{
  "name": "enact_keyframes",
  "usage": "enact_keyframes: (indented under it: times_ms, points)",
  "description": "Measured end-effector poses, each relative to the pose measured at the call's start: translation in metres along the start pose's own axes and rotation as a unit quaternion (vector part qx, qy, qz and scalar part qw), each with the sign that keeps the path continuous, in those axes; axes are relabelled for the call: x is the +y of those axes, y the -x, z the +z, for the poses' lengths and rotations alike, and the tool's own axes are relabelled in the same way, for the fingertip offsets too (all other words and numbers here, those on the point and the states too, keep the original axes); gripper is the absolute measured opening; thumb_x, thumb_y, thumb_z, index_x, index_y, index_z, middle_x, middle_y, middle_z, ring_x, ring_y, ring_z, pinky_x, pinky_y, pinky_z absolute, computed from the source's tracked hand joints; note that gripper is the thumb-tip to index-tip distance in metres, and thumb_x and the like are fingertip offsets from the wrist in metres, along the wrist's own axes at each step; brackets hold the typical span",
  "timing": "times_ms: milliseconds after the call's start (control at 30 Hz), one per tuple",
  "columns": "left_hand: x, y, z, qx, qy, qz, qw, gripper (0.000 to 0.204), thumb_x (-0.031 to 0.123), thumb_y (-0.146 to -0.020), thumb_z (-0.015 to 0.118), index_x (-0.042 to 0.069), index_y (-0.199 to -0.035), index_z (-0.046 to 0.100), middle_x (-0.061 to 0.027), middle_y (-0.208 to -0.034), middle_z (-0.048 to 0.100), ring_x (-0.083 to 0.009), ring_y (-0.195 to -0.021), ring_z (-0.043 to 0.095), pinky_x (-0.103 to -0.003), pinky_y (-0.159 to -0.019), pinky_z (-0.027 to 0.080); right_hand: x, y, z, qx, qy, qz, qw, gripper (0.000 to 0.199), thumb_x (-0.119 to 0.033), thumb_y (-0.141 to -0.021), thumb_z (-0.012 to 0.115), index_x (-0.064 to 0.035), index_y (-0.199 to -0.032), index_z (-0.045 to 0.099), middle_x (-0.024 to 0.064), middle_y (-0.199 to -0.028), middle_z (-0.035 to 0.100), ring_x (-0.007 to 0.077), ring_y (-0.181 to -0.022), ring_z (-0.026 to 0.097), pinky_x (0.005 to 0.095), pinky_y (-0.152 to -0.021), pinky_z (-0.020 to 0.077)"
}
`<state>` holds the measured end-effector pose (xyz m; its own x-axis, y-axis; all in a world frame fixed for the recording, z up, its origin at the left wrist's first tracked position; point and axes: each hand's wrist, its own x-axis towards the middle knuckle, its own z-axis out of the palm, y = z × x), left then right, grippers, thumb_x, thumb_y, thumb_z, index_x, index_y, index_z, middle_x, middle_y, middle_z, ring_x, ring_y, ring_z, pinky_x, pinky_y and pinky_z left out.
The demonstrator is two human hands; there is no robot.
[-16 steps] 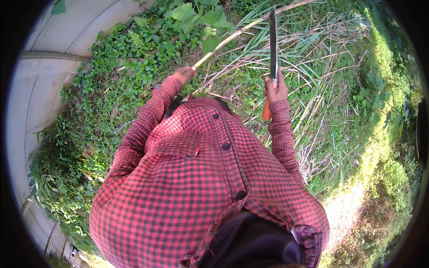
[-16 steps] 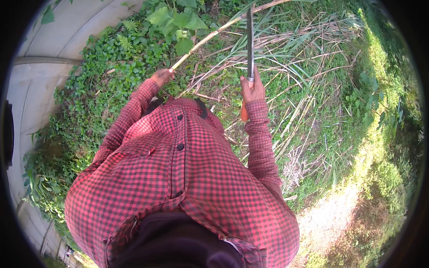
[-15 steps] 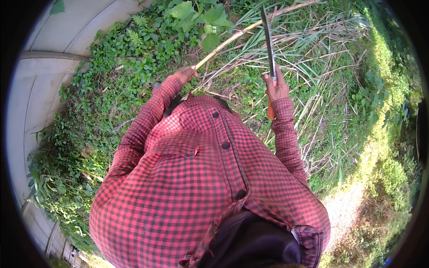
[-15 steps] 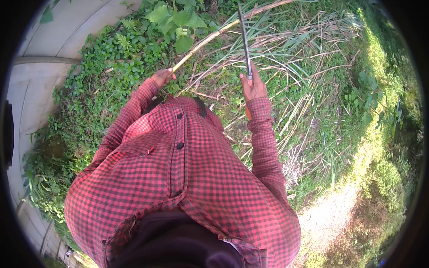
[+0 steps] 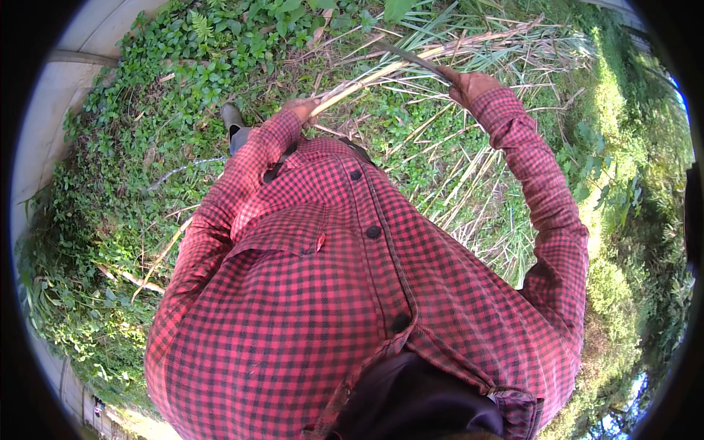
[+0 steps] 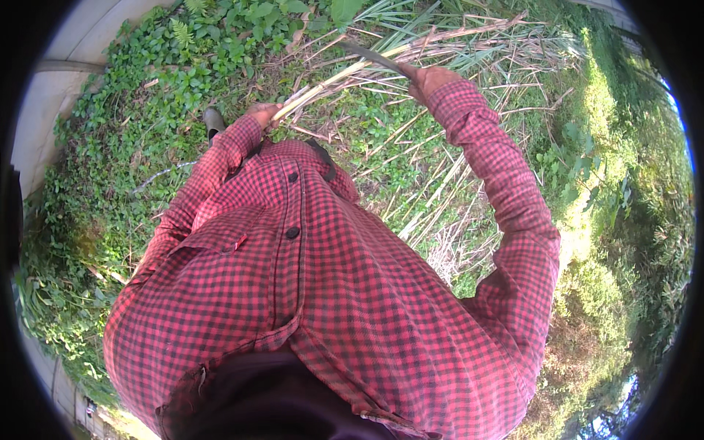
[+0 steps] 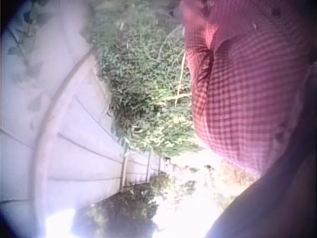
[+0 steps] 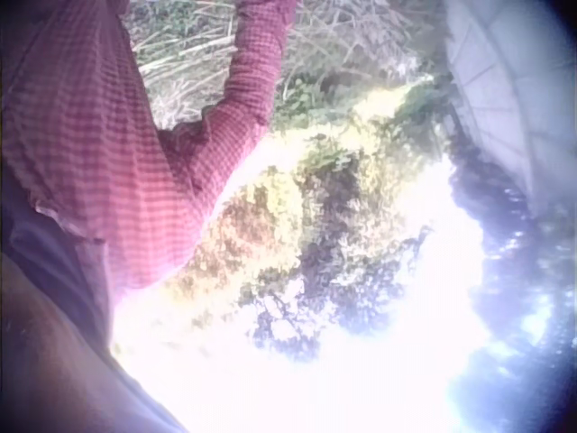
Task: The person uses a knife to strip bark and cut long sticks into smaller pieces. They hold the sticks with one hand and use the knife with the other to scrape the surface and sever the wood, dropping the processed pieces onto a pile on the ground.
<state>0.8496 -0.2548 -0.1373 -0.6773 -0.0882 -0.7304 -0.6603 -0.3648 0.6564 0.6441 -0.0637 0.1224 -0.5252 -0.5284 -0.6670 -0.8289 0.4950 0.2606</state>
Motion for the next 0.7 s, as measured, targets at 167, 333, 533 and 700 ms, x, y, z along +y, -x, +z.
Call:
enact_keyframes:
  times_ms: [167,333,533,700]
  points:
    - [-0.009,-0.01,-0.005,0.035,0.055,-0.03,0.997,0.028,0.03,-0.087,0.056,0.002,-0.086,0.062,-0.0037,-0.057,0.058,-0.0102,-0.04,0.046,-0.023,-0.038,0.035,0.003,0.005,-0.004,-0.073,0.059,-0.091,0.991,0.05,-0.03,-0.088,0.047,-0.027,-0.136,0.031,0.0134,-0.074,0.062,0.0247,-0.07,0.062,0.0373,-0.063,0.0541]
    - [-0.014,-0.013,-0.004,0.05,0.102,-0.016,0.993,0.027,0.026,-0.09,0.052,-0.001,-0.089,0.056,-0.0078,-0.059,0.058,-0.0139,-0.043,0.05,-0.025,-0.037,0.04,0.004,0.002,-0.024,-0.025,0.056,0.057,0.996,0.046,-0.023,-0.086,0.051,-0.0245,-0.131,0.04,0.013,-0.082,0.065,0.026,-0.072,0.064,0.0389,-0.068,0.0542]
    - [-0.018,-0.007,-0.004,0.086,0.103,0.013,0.991,0.028,0.027,-0.093,0.044,0.0,-0.102,0.047,-0.0093,-0.068,0.057,-0.0216,-0.04,0.053,-0.034,-0.032,0.041,-0.002,0.0,-0.039,-0.085,0.111,-0.063,0.988,0.042,-0.019,-0.086,0.05,-0.0229,-0.128,0.046,0.011,-0.076,0.062,0.0212,-0.064,0.062,0.0366,-0.059,0.0549]
    - [-0.009,0.01,-0.01,0.08,0.123,-0.015,0.989,0.041,0.033,-0.089,0.05,0.004,-0.117,0.041,-0.0078,-0.071,0.057,-0.0203,-0.044,0.055,-0.031,-0.035,0.04,0.02,-0.022,-0.051,-0.081,0.152,0.118,0.978,0.04,-0.017,-0.086,0.048,-0.0227,-0.125,0.049,0.0152,-0.098,0.064,0.0261,-0.084,0.064,0.0383,-0.08,0.0523]
